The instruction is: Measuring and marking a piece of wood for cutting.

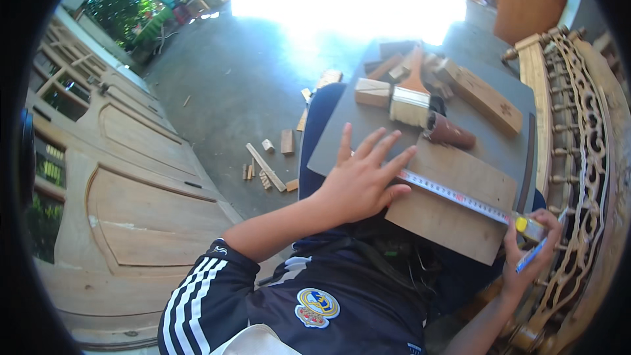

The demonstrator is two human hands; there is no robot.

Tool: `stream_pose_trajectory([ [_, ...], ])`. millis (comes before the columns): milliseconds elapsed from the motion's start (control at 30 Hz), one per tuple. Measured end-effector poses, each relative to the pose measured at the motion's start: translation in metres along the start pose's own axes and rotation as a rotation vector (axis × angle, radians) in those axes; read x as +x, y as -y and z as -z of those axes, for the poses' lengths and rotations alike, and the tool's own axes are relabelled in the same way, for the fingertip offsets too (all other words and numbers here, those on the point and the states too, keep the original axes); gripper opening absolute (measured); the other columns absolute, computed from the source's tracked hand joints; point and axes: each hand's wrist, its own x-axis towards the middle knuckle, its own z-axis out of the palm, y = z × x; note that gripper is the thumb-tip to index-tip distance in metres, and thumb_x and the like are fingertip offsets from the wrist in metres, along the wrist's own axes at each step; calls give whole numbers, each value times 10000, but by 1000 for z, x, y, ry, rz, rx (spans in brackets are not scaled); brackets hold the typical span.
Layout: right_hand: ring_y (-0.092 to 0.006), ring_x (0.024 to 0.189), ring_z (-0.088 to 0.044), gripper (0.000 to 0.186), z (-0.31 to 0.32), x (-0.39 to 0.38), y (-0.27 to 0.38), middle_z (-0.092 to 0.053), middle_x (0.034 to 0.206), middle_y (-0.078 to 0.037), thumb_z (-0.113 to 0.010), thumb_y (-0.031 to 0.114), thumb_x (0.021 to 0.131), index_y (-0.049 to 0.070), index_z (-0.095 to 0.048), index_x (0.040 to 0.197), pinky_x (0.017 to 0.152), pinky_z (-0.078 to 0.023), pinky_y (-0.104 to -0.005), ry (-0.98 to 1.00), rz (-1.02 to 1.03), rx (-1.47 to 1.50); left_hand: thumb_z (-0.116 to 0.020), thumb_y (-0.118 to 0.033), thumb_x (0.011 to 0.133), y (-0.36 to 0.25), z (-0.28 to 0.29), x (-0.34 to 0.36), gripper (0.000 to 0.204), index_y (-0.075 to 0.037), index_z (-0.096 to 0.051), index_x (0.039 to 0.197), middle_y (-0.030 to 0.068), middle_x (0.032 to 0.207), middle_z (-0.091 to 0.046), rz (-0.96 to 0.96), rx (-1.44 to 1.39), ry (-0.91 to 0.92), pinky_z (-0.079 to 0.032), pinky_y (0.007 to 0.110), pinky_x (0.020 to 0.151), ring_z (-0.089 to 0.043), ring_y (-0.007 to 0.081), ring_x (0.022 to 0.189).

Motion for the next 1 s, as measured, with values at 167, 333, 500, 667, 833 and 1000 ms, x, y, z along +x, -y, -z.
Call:
stream_pose_trajectory([
  [167,-202,996,-559,452,1,-3,-5,-553,1090,-96,-784,-14,790,44,-529,1158,949,-480,-345,28,42,-64,-488,-584,1054,3,0,-1,660,-119,-542,1520,234,1553,-498,12,-35,-25,-108,707,1240,-431,416,1477],
  [333,-201,1004,-555,455,-1,-8,-10,-541,1103,-98,-778,-18,795,47,-518,1163,961,-481,-338,47,48,-39,-481,-582,1061,5,2,1,641,-116,-576,1491,243,1548,-501,30,-39,-49,-165,662,1251,-433,467,1459],
  [500,-192,1001,-549,449,-2,-10,-10,-536,1088,-92,-767,-27,804,52,-510,1163,958,-477,-330,31,27,-49,-474,-451,1096,14,0,1,526,-70,-629,1423,261,1532,-507,200,32,-116,-230,634,1247,-430,493,1449],
  [667,-193,998,-543,448,-3,-11,-9,-532,1082,-90,-774,-25,805,50,-504,1154,960,-473,-337,36,21,-45,-541,-305,1074,31,6,-7,381,-42,-675,1314,227,1327,-591,308,-23,-200,-409,550,1109,-533,424,1284],
  [833,-196,978,-545,453,-5,-15,-7,-534,1085,-96,-796,-15,800,43,-498,1137,950,-470,-336,-3,24,-51,-698,-335,997,58,36,-8,370,-20,-708,1191,164,1038,-645,275,-79,-290,-510,430,848,-628,313,1001],
  [1000,-200,963,-554,457,-6,-14,-2,-538,1069,-105,-794,-22,780,45,-497,1121,936,-477,-335,-4,-53,41,-793,-386,943,63,52,-3,408,13,-756,1019,102,713,-713,526,-625,-47,-558,339,672,-694,177,677],
])
